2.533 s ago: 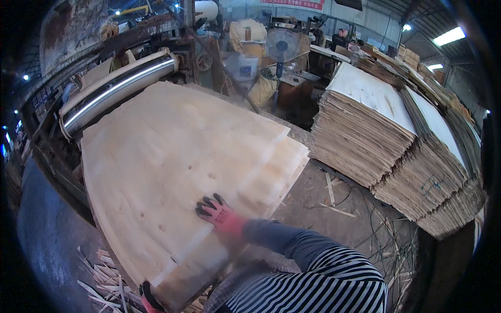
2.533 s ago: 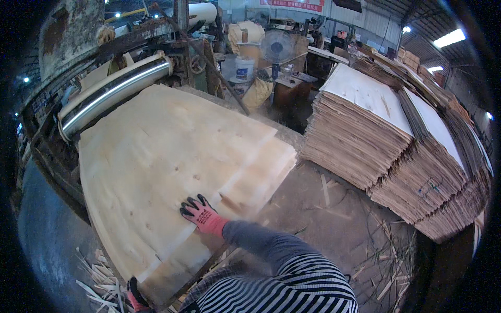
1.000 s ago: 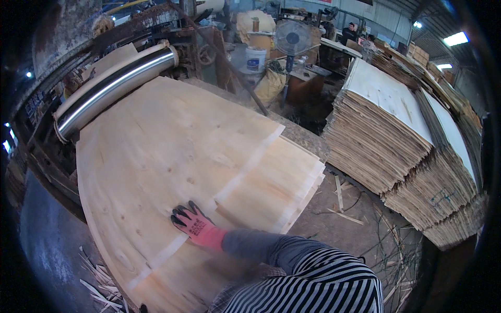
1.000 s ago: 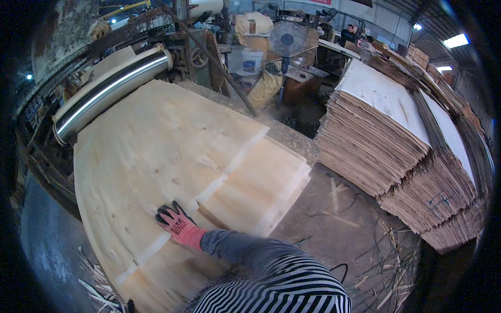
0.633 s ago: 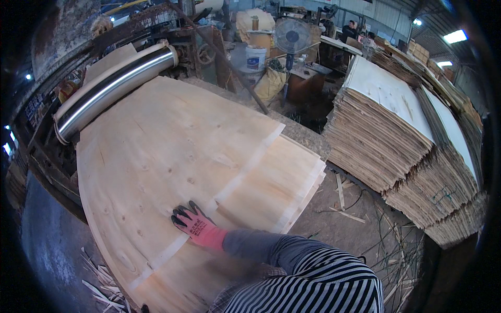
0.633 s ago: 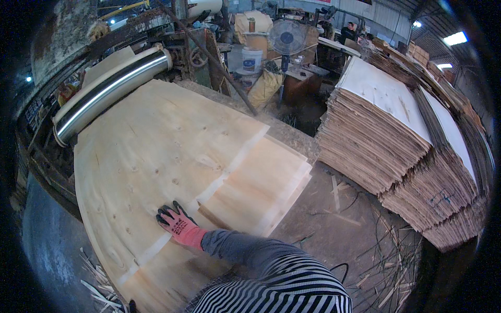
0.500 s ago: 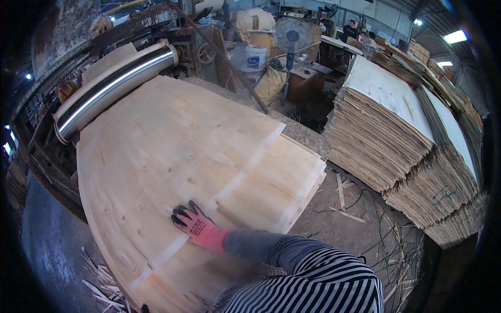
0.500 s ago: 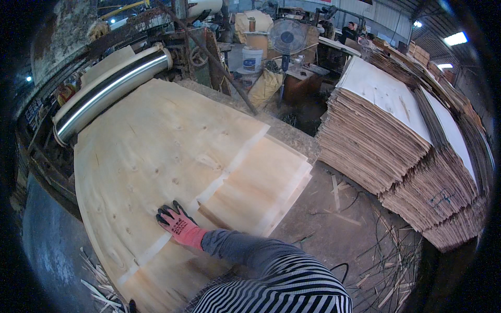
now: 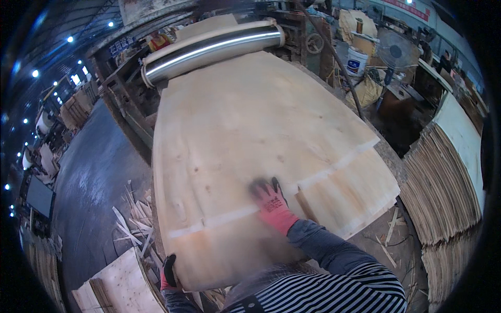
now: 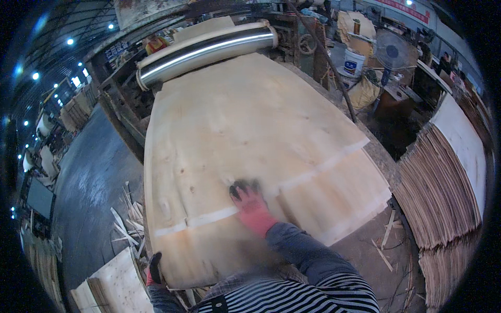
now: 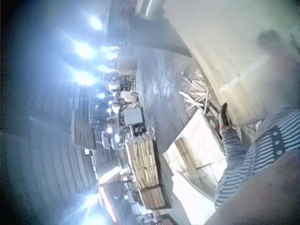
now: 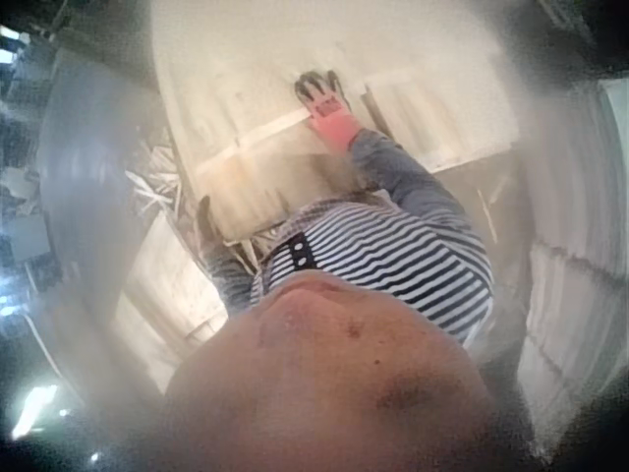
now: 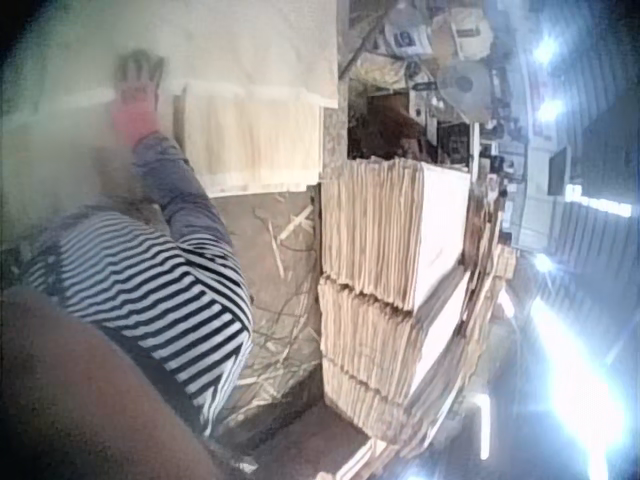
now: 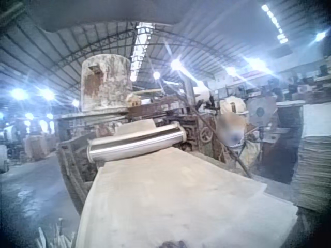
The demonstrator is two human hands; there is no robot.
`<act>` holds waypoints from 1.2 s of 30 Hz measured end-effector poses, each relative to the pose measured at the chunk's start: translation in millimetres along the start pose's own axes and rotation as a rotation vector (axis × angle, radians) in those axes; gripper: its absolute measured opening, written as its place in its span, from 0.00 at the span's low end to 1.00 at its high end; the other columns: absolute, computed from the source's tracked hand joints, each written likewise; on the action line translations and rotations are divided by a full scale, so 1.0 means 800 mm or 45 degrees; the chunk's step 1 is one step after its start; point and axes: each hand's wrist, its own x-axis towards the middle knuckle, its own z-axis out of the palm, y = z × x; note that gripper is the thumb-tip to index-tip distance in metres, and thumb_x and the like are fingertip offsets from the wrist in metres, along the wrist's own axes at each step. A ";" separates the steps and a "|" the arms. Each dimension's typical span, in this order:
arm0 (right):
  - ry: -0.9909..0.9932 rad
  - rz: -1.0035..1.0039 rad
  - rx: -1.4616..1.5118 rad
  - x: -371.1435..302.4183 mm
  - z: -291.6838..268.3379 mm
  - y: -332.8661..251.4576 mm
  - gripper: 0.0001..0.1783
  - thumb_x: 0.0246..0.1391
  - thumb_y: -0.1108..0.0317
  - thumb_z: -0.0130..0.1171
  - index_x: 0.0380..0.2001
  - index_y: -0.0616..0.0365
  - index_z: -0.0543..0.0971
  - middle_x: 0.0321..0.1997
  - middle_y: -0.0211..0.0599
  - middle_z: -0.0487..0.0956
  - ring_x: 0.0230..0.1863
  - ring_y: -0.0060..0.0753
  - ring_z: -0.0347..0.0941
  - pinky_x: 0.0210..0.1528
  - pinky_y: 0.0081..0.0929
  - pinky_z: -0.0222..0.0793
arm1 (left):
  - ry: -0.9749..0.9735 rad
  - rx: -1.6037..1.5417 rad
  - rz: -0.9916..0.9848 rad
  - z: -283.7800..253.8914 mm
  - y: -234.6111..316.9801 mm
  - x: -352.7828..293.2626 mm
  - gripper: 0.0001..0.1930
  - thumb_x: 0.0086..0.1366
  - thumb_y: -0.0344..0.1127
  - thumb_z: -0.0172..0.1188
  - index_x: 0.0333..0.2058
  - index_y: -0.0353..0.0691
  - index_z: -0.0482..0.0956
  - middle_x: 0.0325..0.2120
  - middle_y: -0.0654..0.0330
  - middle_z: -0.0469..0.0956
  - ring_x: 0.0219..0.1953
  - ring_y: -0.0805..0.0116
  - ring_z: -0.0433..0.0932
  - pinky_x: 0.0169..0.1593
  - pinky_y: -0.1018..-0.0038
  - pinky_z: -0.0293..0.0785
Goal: The person feeds large wood veneer sheets through a rolling glue-application machine and then stacks the treated sheets onto a pile.
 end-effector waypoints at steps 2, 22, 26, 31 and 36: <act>-0.113 -0.022 -0.023 0.003 -0.011 0.001 0.31 0.43 0.55 0.50 0.53 0.53 0.62 0.58 0.45 0.58 0.59 0.50 0.51 0.61 0.56 0.36 | 0.009 0.019 -0.007 0.002 0.004 -0.004 0.21 0.52 0.41 0.55 0.43 0.34 0.71 0.38 0.57 0.73 0.40 0.64 0.72 0.44 0.71 0.68; 0.340 -0.096 0.083 0.215 -0.022 0.055 0.34 0.46 0.52 0.49 0.55 0.58 0.59 0.58 0.47 0.57 0.60 0.50 0.48 0.59 0.55 0.42 | 0.065 0.108 -0.018 -0.011 0.006 0.003 0.14 0.56 0.38 0.51 0.37 0.35 0.74 0.33 0.58 0.75 0.36 0.68 0.73 0.42 0.75 0.68; -0.037 -0.358 0.143 0.068 -0.054 0.007 0.42 0.43 0.42 0.51 0.57 0.56 0.56 0.60 0.48 0.55 0.62 0.51 0.45 0.61 0.54 0.35 | -0.109 0.414 0.406 -0.037 -0.015 0.004 0.14 0.58 0.36 0.48 0.39 0.34 0.74 0.36 0.57 0.74 0.41 0.68 0.71 0.47 0.73 0.66; -0.525 -0.152 0.001 -0.102 -0.081 -0.029 0.46 0.39 0.37 0.51 0.59 0.48 0.55 0.62 0.52 0.50 0.63 0.58 0.38 0.61 0.55 0.27 | -0.288 0.221 0.269 -0.059 -0.034 0.031 0.14 0.58 0.34 0.49 0.40 0.31 0.73 0.42 0.57 0.72 0.46 0.69 0.68 0.52 0.75 0.61; -0.789 0.101 -0.086 -0.166 -0.085 -0.090 0.54 0.31 0.34 0.56 0.59 0.52 0.54 0.63 0.56 0.45 0.63 0.63 0.36 0.60 0.58 0.25 | -0.651 0.546 0.402 -0.047 0.065 -0.020 0.16 0.57 0.32 0.49 0.43 0.32 0.71 0.46 0.54 0.69 0.50 0.63 0.66 0.54 0.72 0.58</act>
